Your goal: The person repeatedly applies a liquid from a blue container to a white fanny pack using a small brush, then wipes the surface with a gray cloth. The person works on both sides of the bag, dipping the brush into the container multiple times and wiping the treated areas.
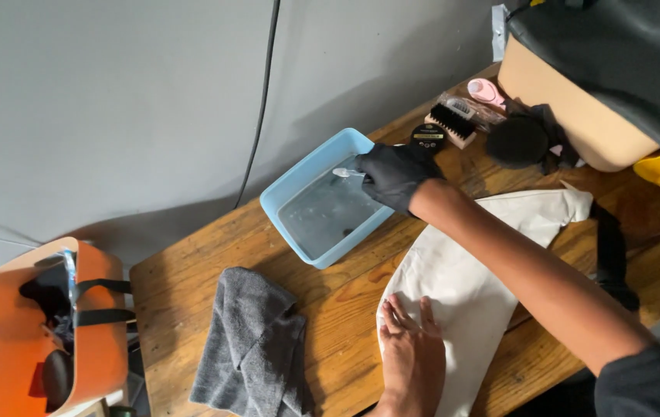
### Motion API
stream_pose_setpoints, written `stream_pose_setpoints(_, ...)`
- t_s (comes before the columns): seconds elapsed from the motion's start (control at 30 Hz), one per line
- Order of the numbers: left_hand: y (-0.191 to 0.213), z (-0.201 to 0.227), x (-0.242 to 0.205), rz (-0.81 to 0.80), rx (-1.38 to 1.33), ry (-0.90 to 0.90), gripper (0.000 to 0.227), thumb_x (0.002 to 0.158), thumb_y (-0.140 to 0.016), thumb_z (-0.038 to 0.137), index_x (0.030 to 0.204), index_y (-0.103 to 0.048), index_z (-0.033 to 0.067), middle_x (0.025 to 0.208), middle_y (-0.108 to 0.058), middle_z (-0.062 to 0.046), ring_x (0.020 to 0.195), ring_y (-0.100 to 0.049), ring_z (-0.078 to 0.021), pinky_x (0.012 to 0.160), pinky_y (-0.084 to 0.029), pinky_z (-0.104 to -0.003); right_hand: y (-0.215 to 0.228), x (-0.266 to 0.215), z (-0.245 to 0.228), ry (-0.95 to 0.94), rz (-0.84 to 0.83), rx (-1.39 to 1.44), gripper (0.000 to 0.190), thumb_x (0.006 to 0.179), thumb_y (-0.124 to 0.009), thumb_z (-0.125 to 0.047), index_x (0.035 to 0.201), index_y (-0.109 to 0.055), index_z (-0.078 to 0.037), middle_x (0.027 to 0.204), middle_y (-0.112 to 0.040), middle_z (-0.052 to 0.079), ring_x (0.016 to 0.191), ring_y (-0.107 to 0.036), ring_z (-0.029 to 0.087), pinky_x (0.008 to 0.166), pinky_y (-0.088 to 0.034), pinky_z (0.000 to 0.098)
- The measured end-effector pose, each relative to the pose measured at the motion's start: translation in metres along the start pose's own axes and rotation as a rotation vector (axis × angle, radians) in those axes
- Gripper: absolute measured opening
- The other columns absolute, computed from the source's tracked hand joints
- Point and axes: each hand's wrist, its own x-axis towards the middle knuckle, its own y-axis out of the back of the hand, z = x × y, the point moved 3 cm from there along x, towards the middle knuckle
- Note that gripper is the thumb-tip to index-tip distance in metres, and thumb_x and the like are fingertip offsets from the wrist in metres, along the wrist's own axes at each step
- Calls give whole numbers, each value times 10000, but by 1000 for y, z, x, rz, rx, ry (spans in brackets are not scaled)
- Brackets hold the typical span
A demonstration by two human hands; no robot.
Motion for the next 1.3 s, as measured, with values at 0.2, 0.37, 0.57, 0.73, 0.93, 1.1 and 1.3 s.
stream_pose_setpoints(0.2, -1, 0, -4, 1, 72, -1, 621, 1004, -343, 89, 1622, -276, 77, 1480, -305, -532, 1349, -357, -678, 959, -472, -619, -8, -91, 19, -58, 243, 186, 281, 960, -511, -323, 1211, -605, -239, 1083, -696, 161, 807, -692, 486, 658, -522, 614)
stream_pose_setpoints(0.37, 15, -2, -7, -61, 108, -17, 617, 1027, -365, 78, 1627, -223, 69, 1501, -266, -524, 1374, -334, -663, 999, -483, -598, -54, -100, 48, 38, 463, 180, 329, 992, -501, -281, 1289, -581, -166, 1082, -670, 150, 752, -667, 485, 616, -504, 634)
stream_pose_setpoints(0.57, 11, -1, -9, -14, 82, -15, 614, 1012, -389, 99, 1612, -268, 58, 1493, -281, -527, 1372, -336, -663, 978, -496, -593, -51, -134, 56, -31, 372, 518, 271, 1029, -449, -252, 1264, -506, -128, 1137, -656, 171, 941, -662, 432, 735, -495, 544)
stream_pose_setpoints(0.73, 26, -4, -13, -35, 80, -31, 604, 1025, -380, 84, 1613, -249, 50, 1489, -286, -519, 1354, -358, -663, 997, -492, -603, -113, -165, 124, -159, 528, 419, 260, 951, -604, -169, 1200, -663, -122, 1038, -652, 162, 976, -652, 377, 822, -528, 498)
stream_pose_setpoints(0.93, 13, -1, -10, 22, 108, -14, 581, 1042, -356, 156, 1609, -259, 72, 1484, -300, -513, 1356, -371, -645, 992, -499, -594, -127, -171, 113, -215, 497, 334, 174, 921, -722, -333, 1068, -777, -255, 1016, -683, 27, 903, -706, 291, 722, -543, 452)
stream_pose_setpoints(1.1, 5, -1, -9, 18, 118, -5, 624, 1020, -401, 157, 1617, -235, 82, 1499, -283, -504, 1378, -344, -638, 998, -490, -584, -125, -152, 127, -249, 307, 356, 241, 959, -659, -413, 1075, -784, -244, 1000, -719, 23, 882, -735, 295, 686, -588, 448)
stream_pose_setpoints(1.3, -1, -2, -5, 23, 31, 4, 603, 1013, -378, 118, 1604, -269, 71, 1496, -280, -512, 1373, -325, -658, 988, -481, -620, -134, -150, 103, -222, 257, 309, 299, 912, -632, -487, 1126, -740, -309, 1031, -641, -15, 869, -705, 288, 611, -571, 522)
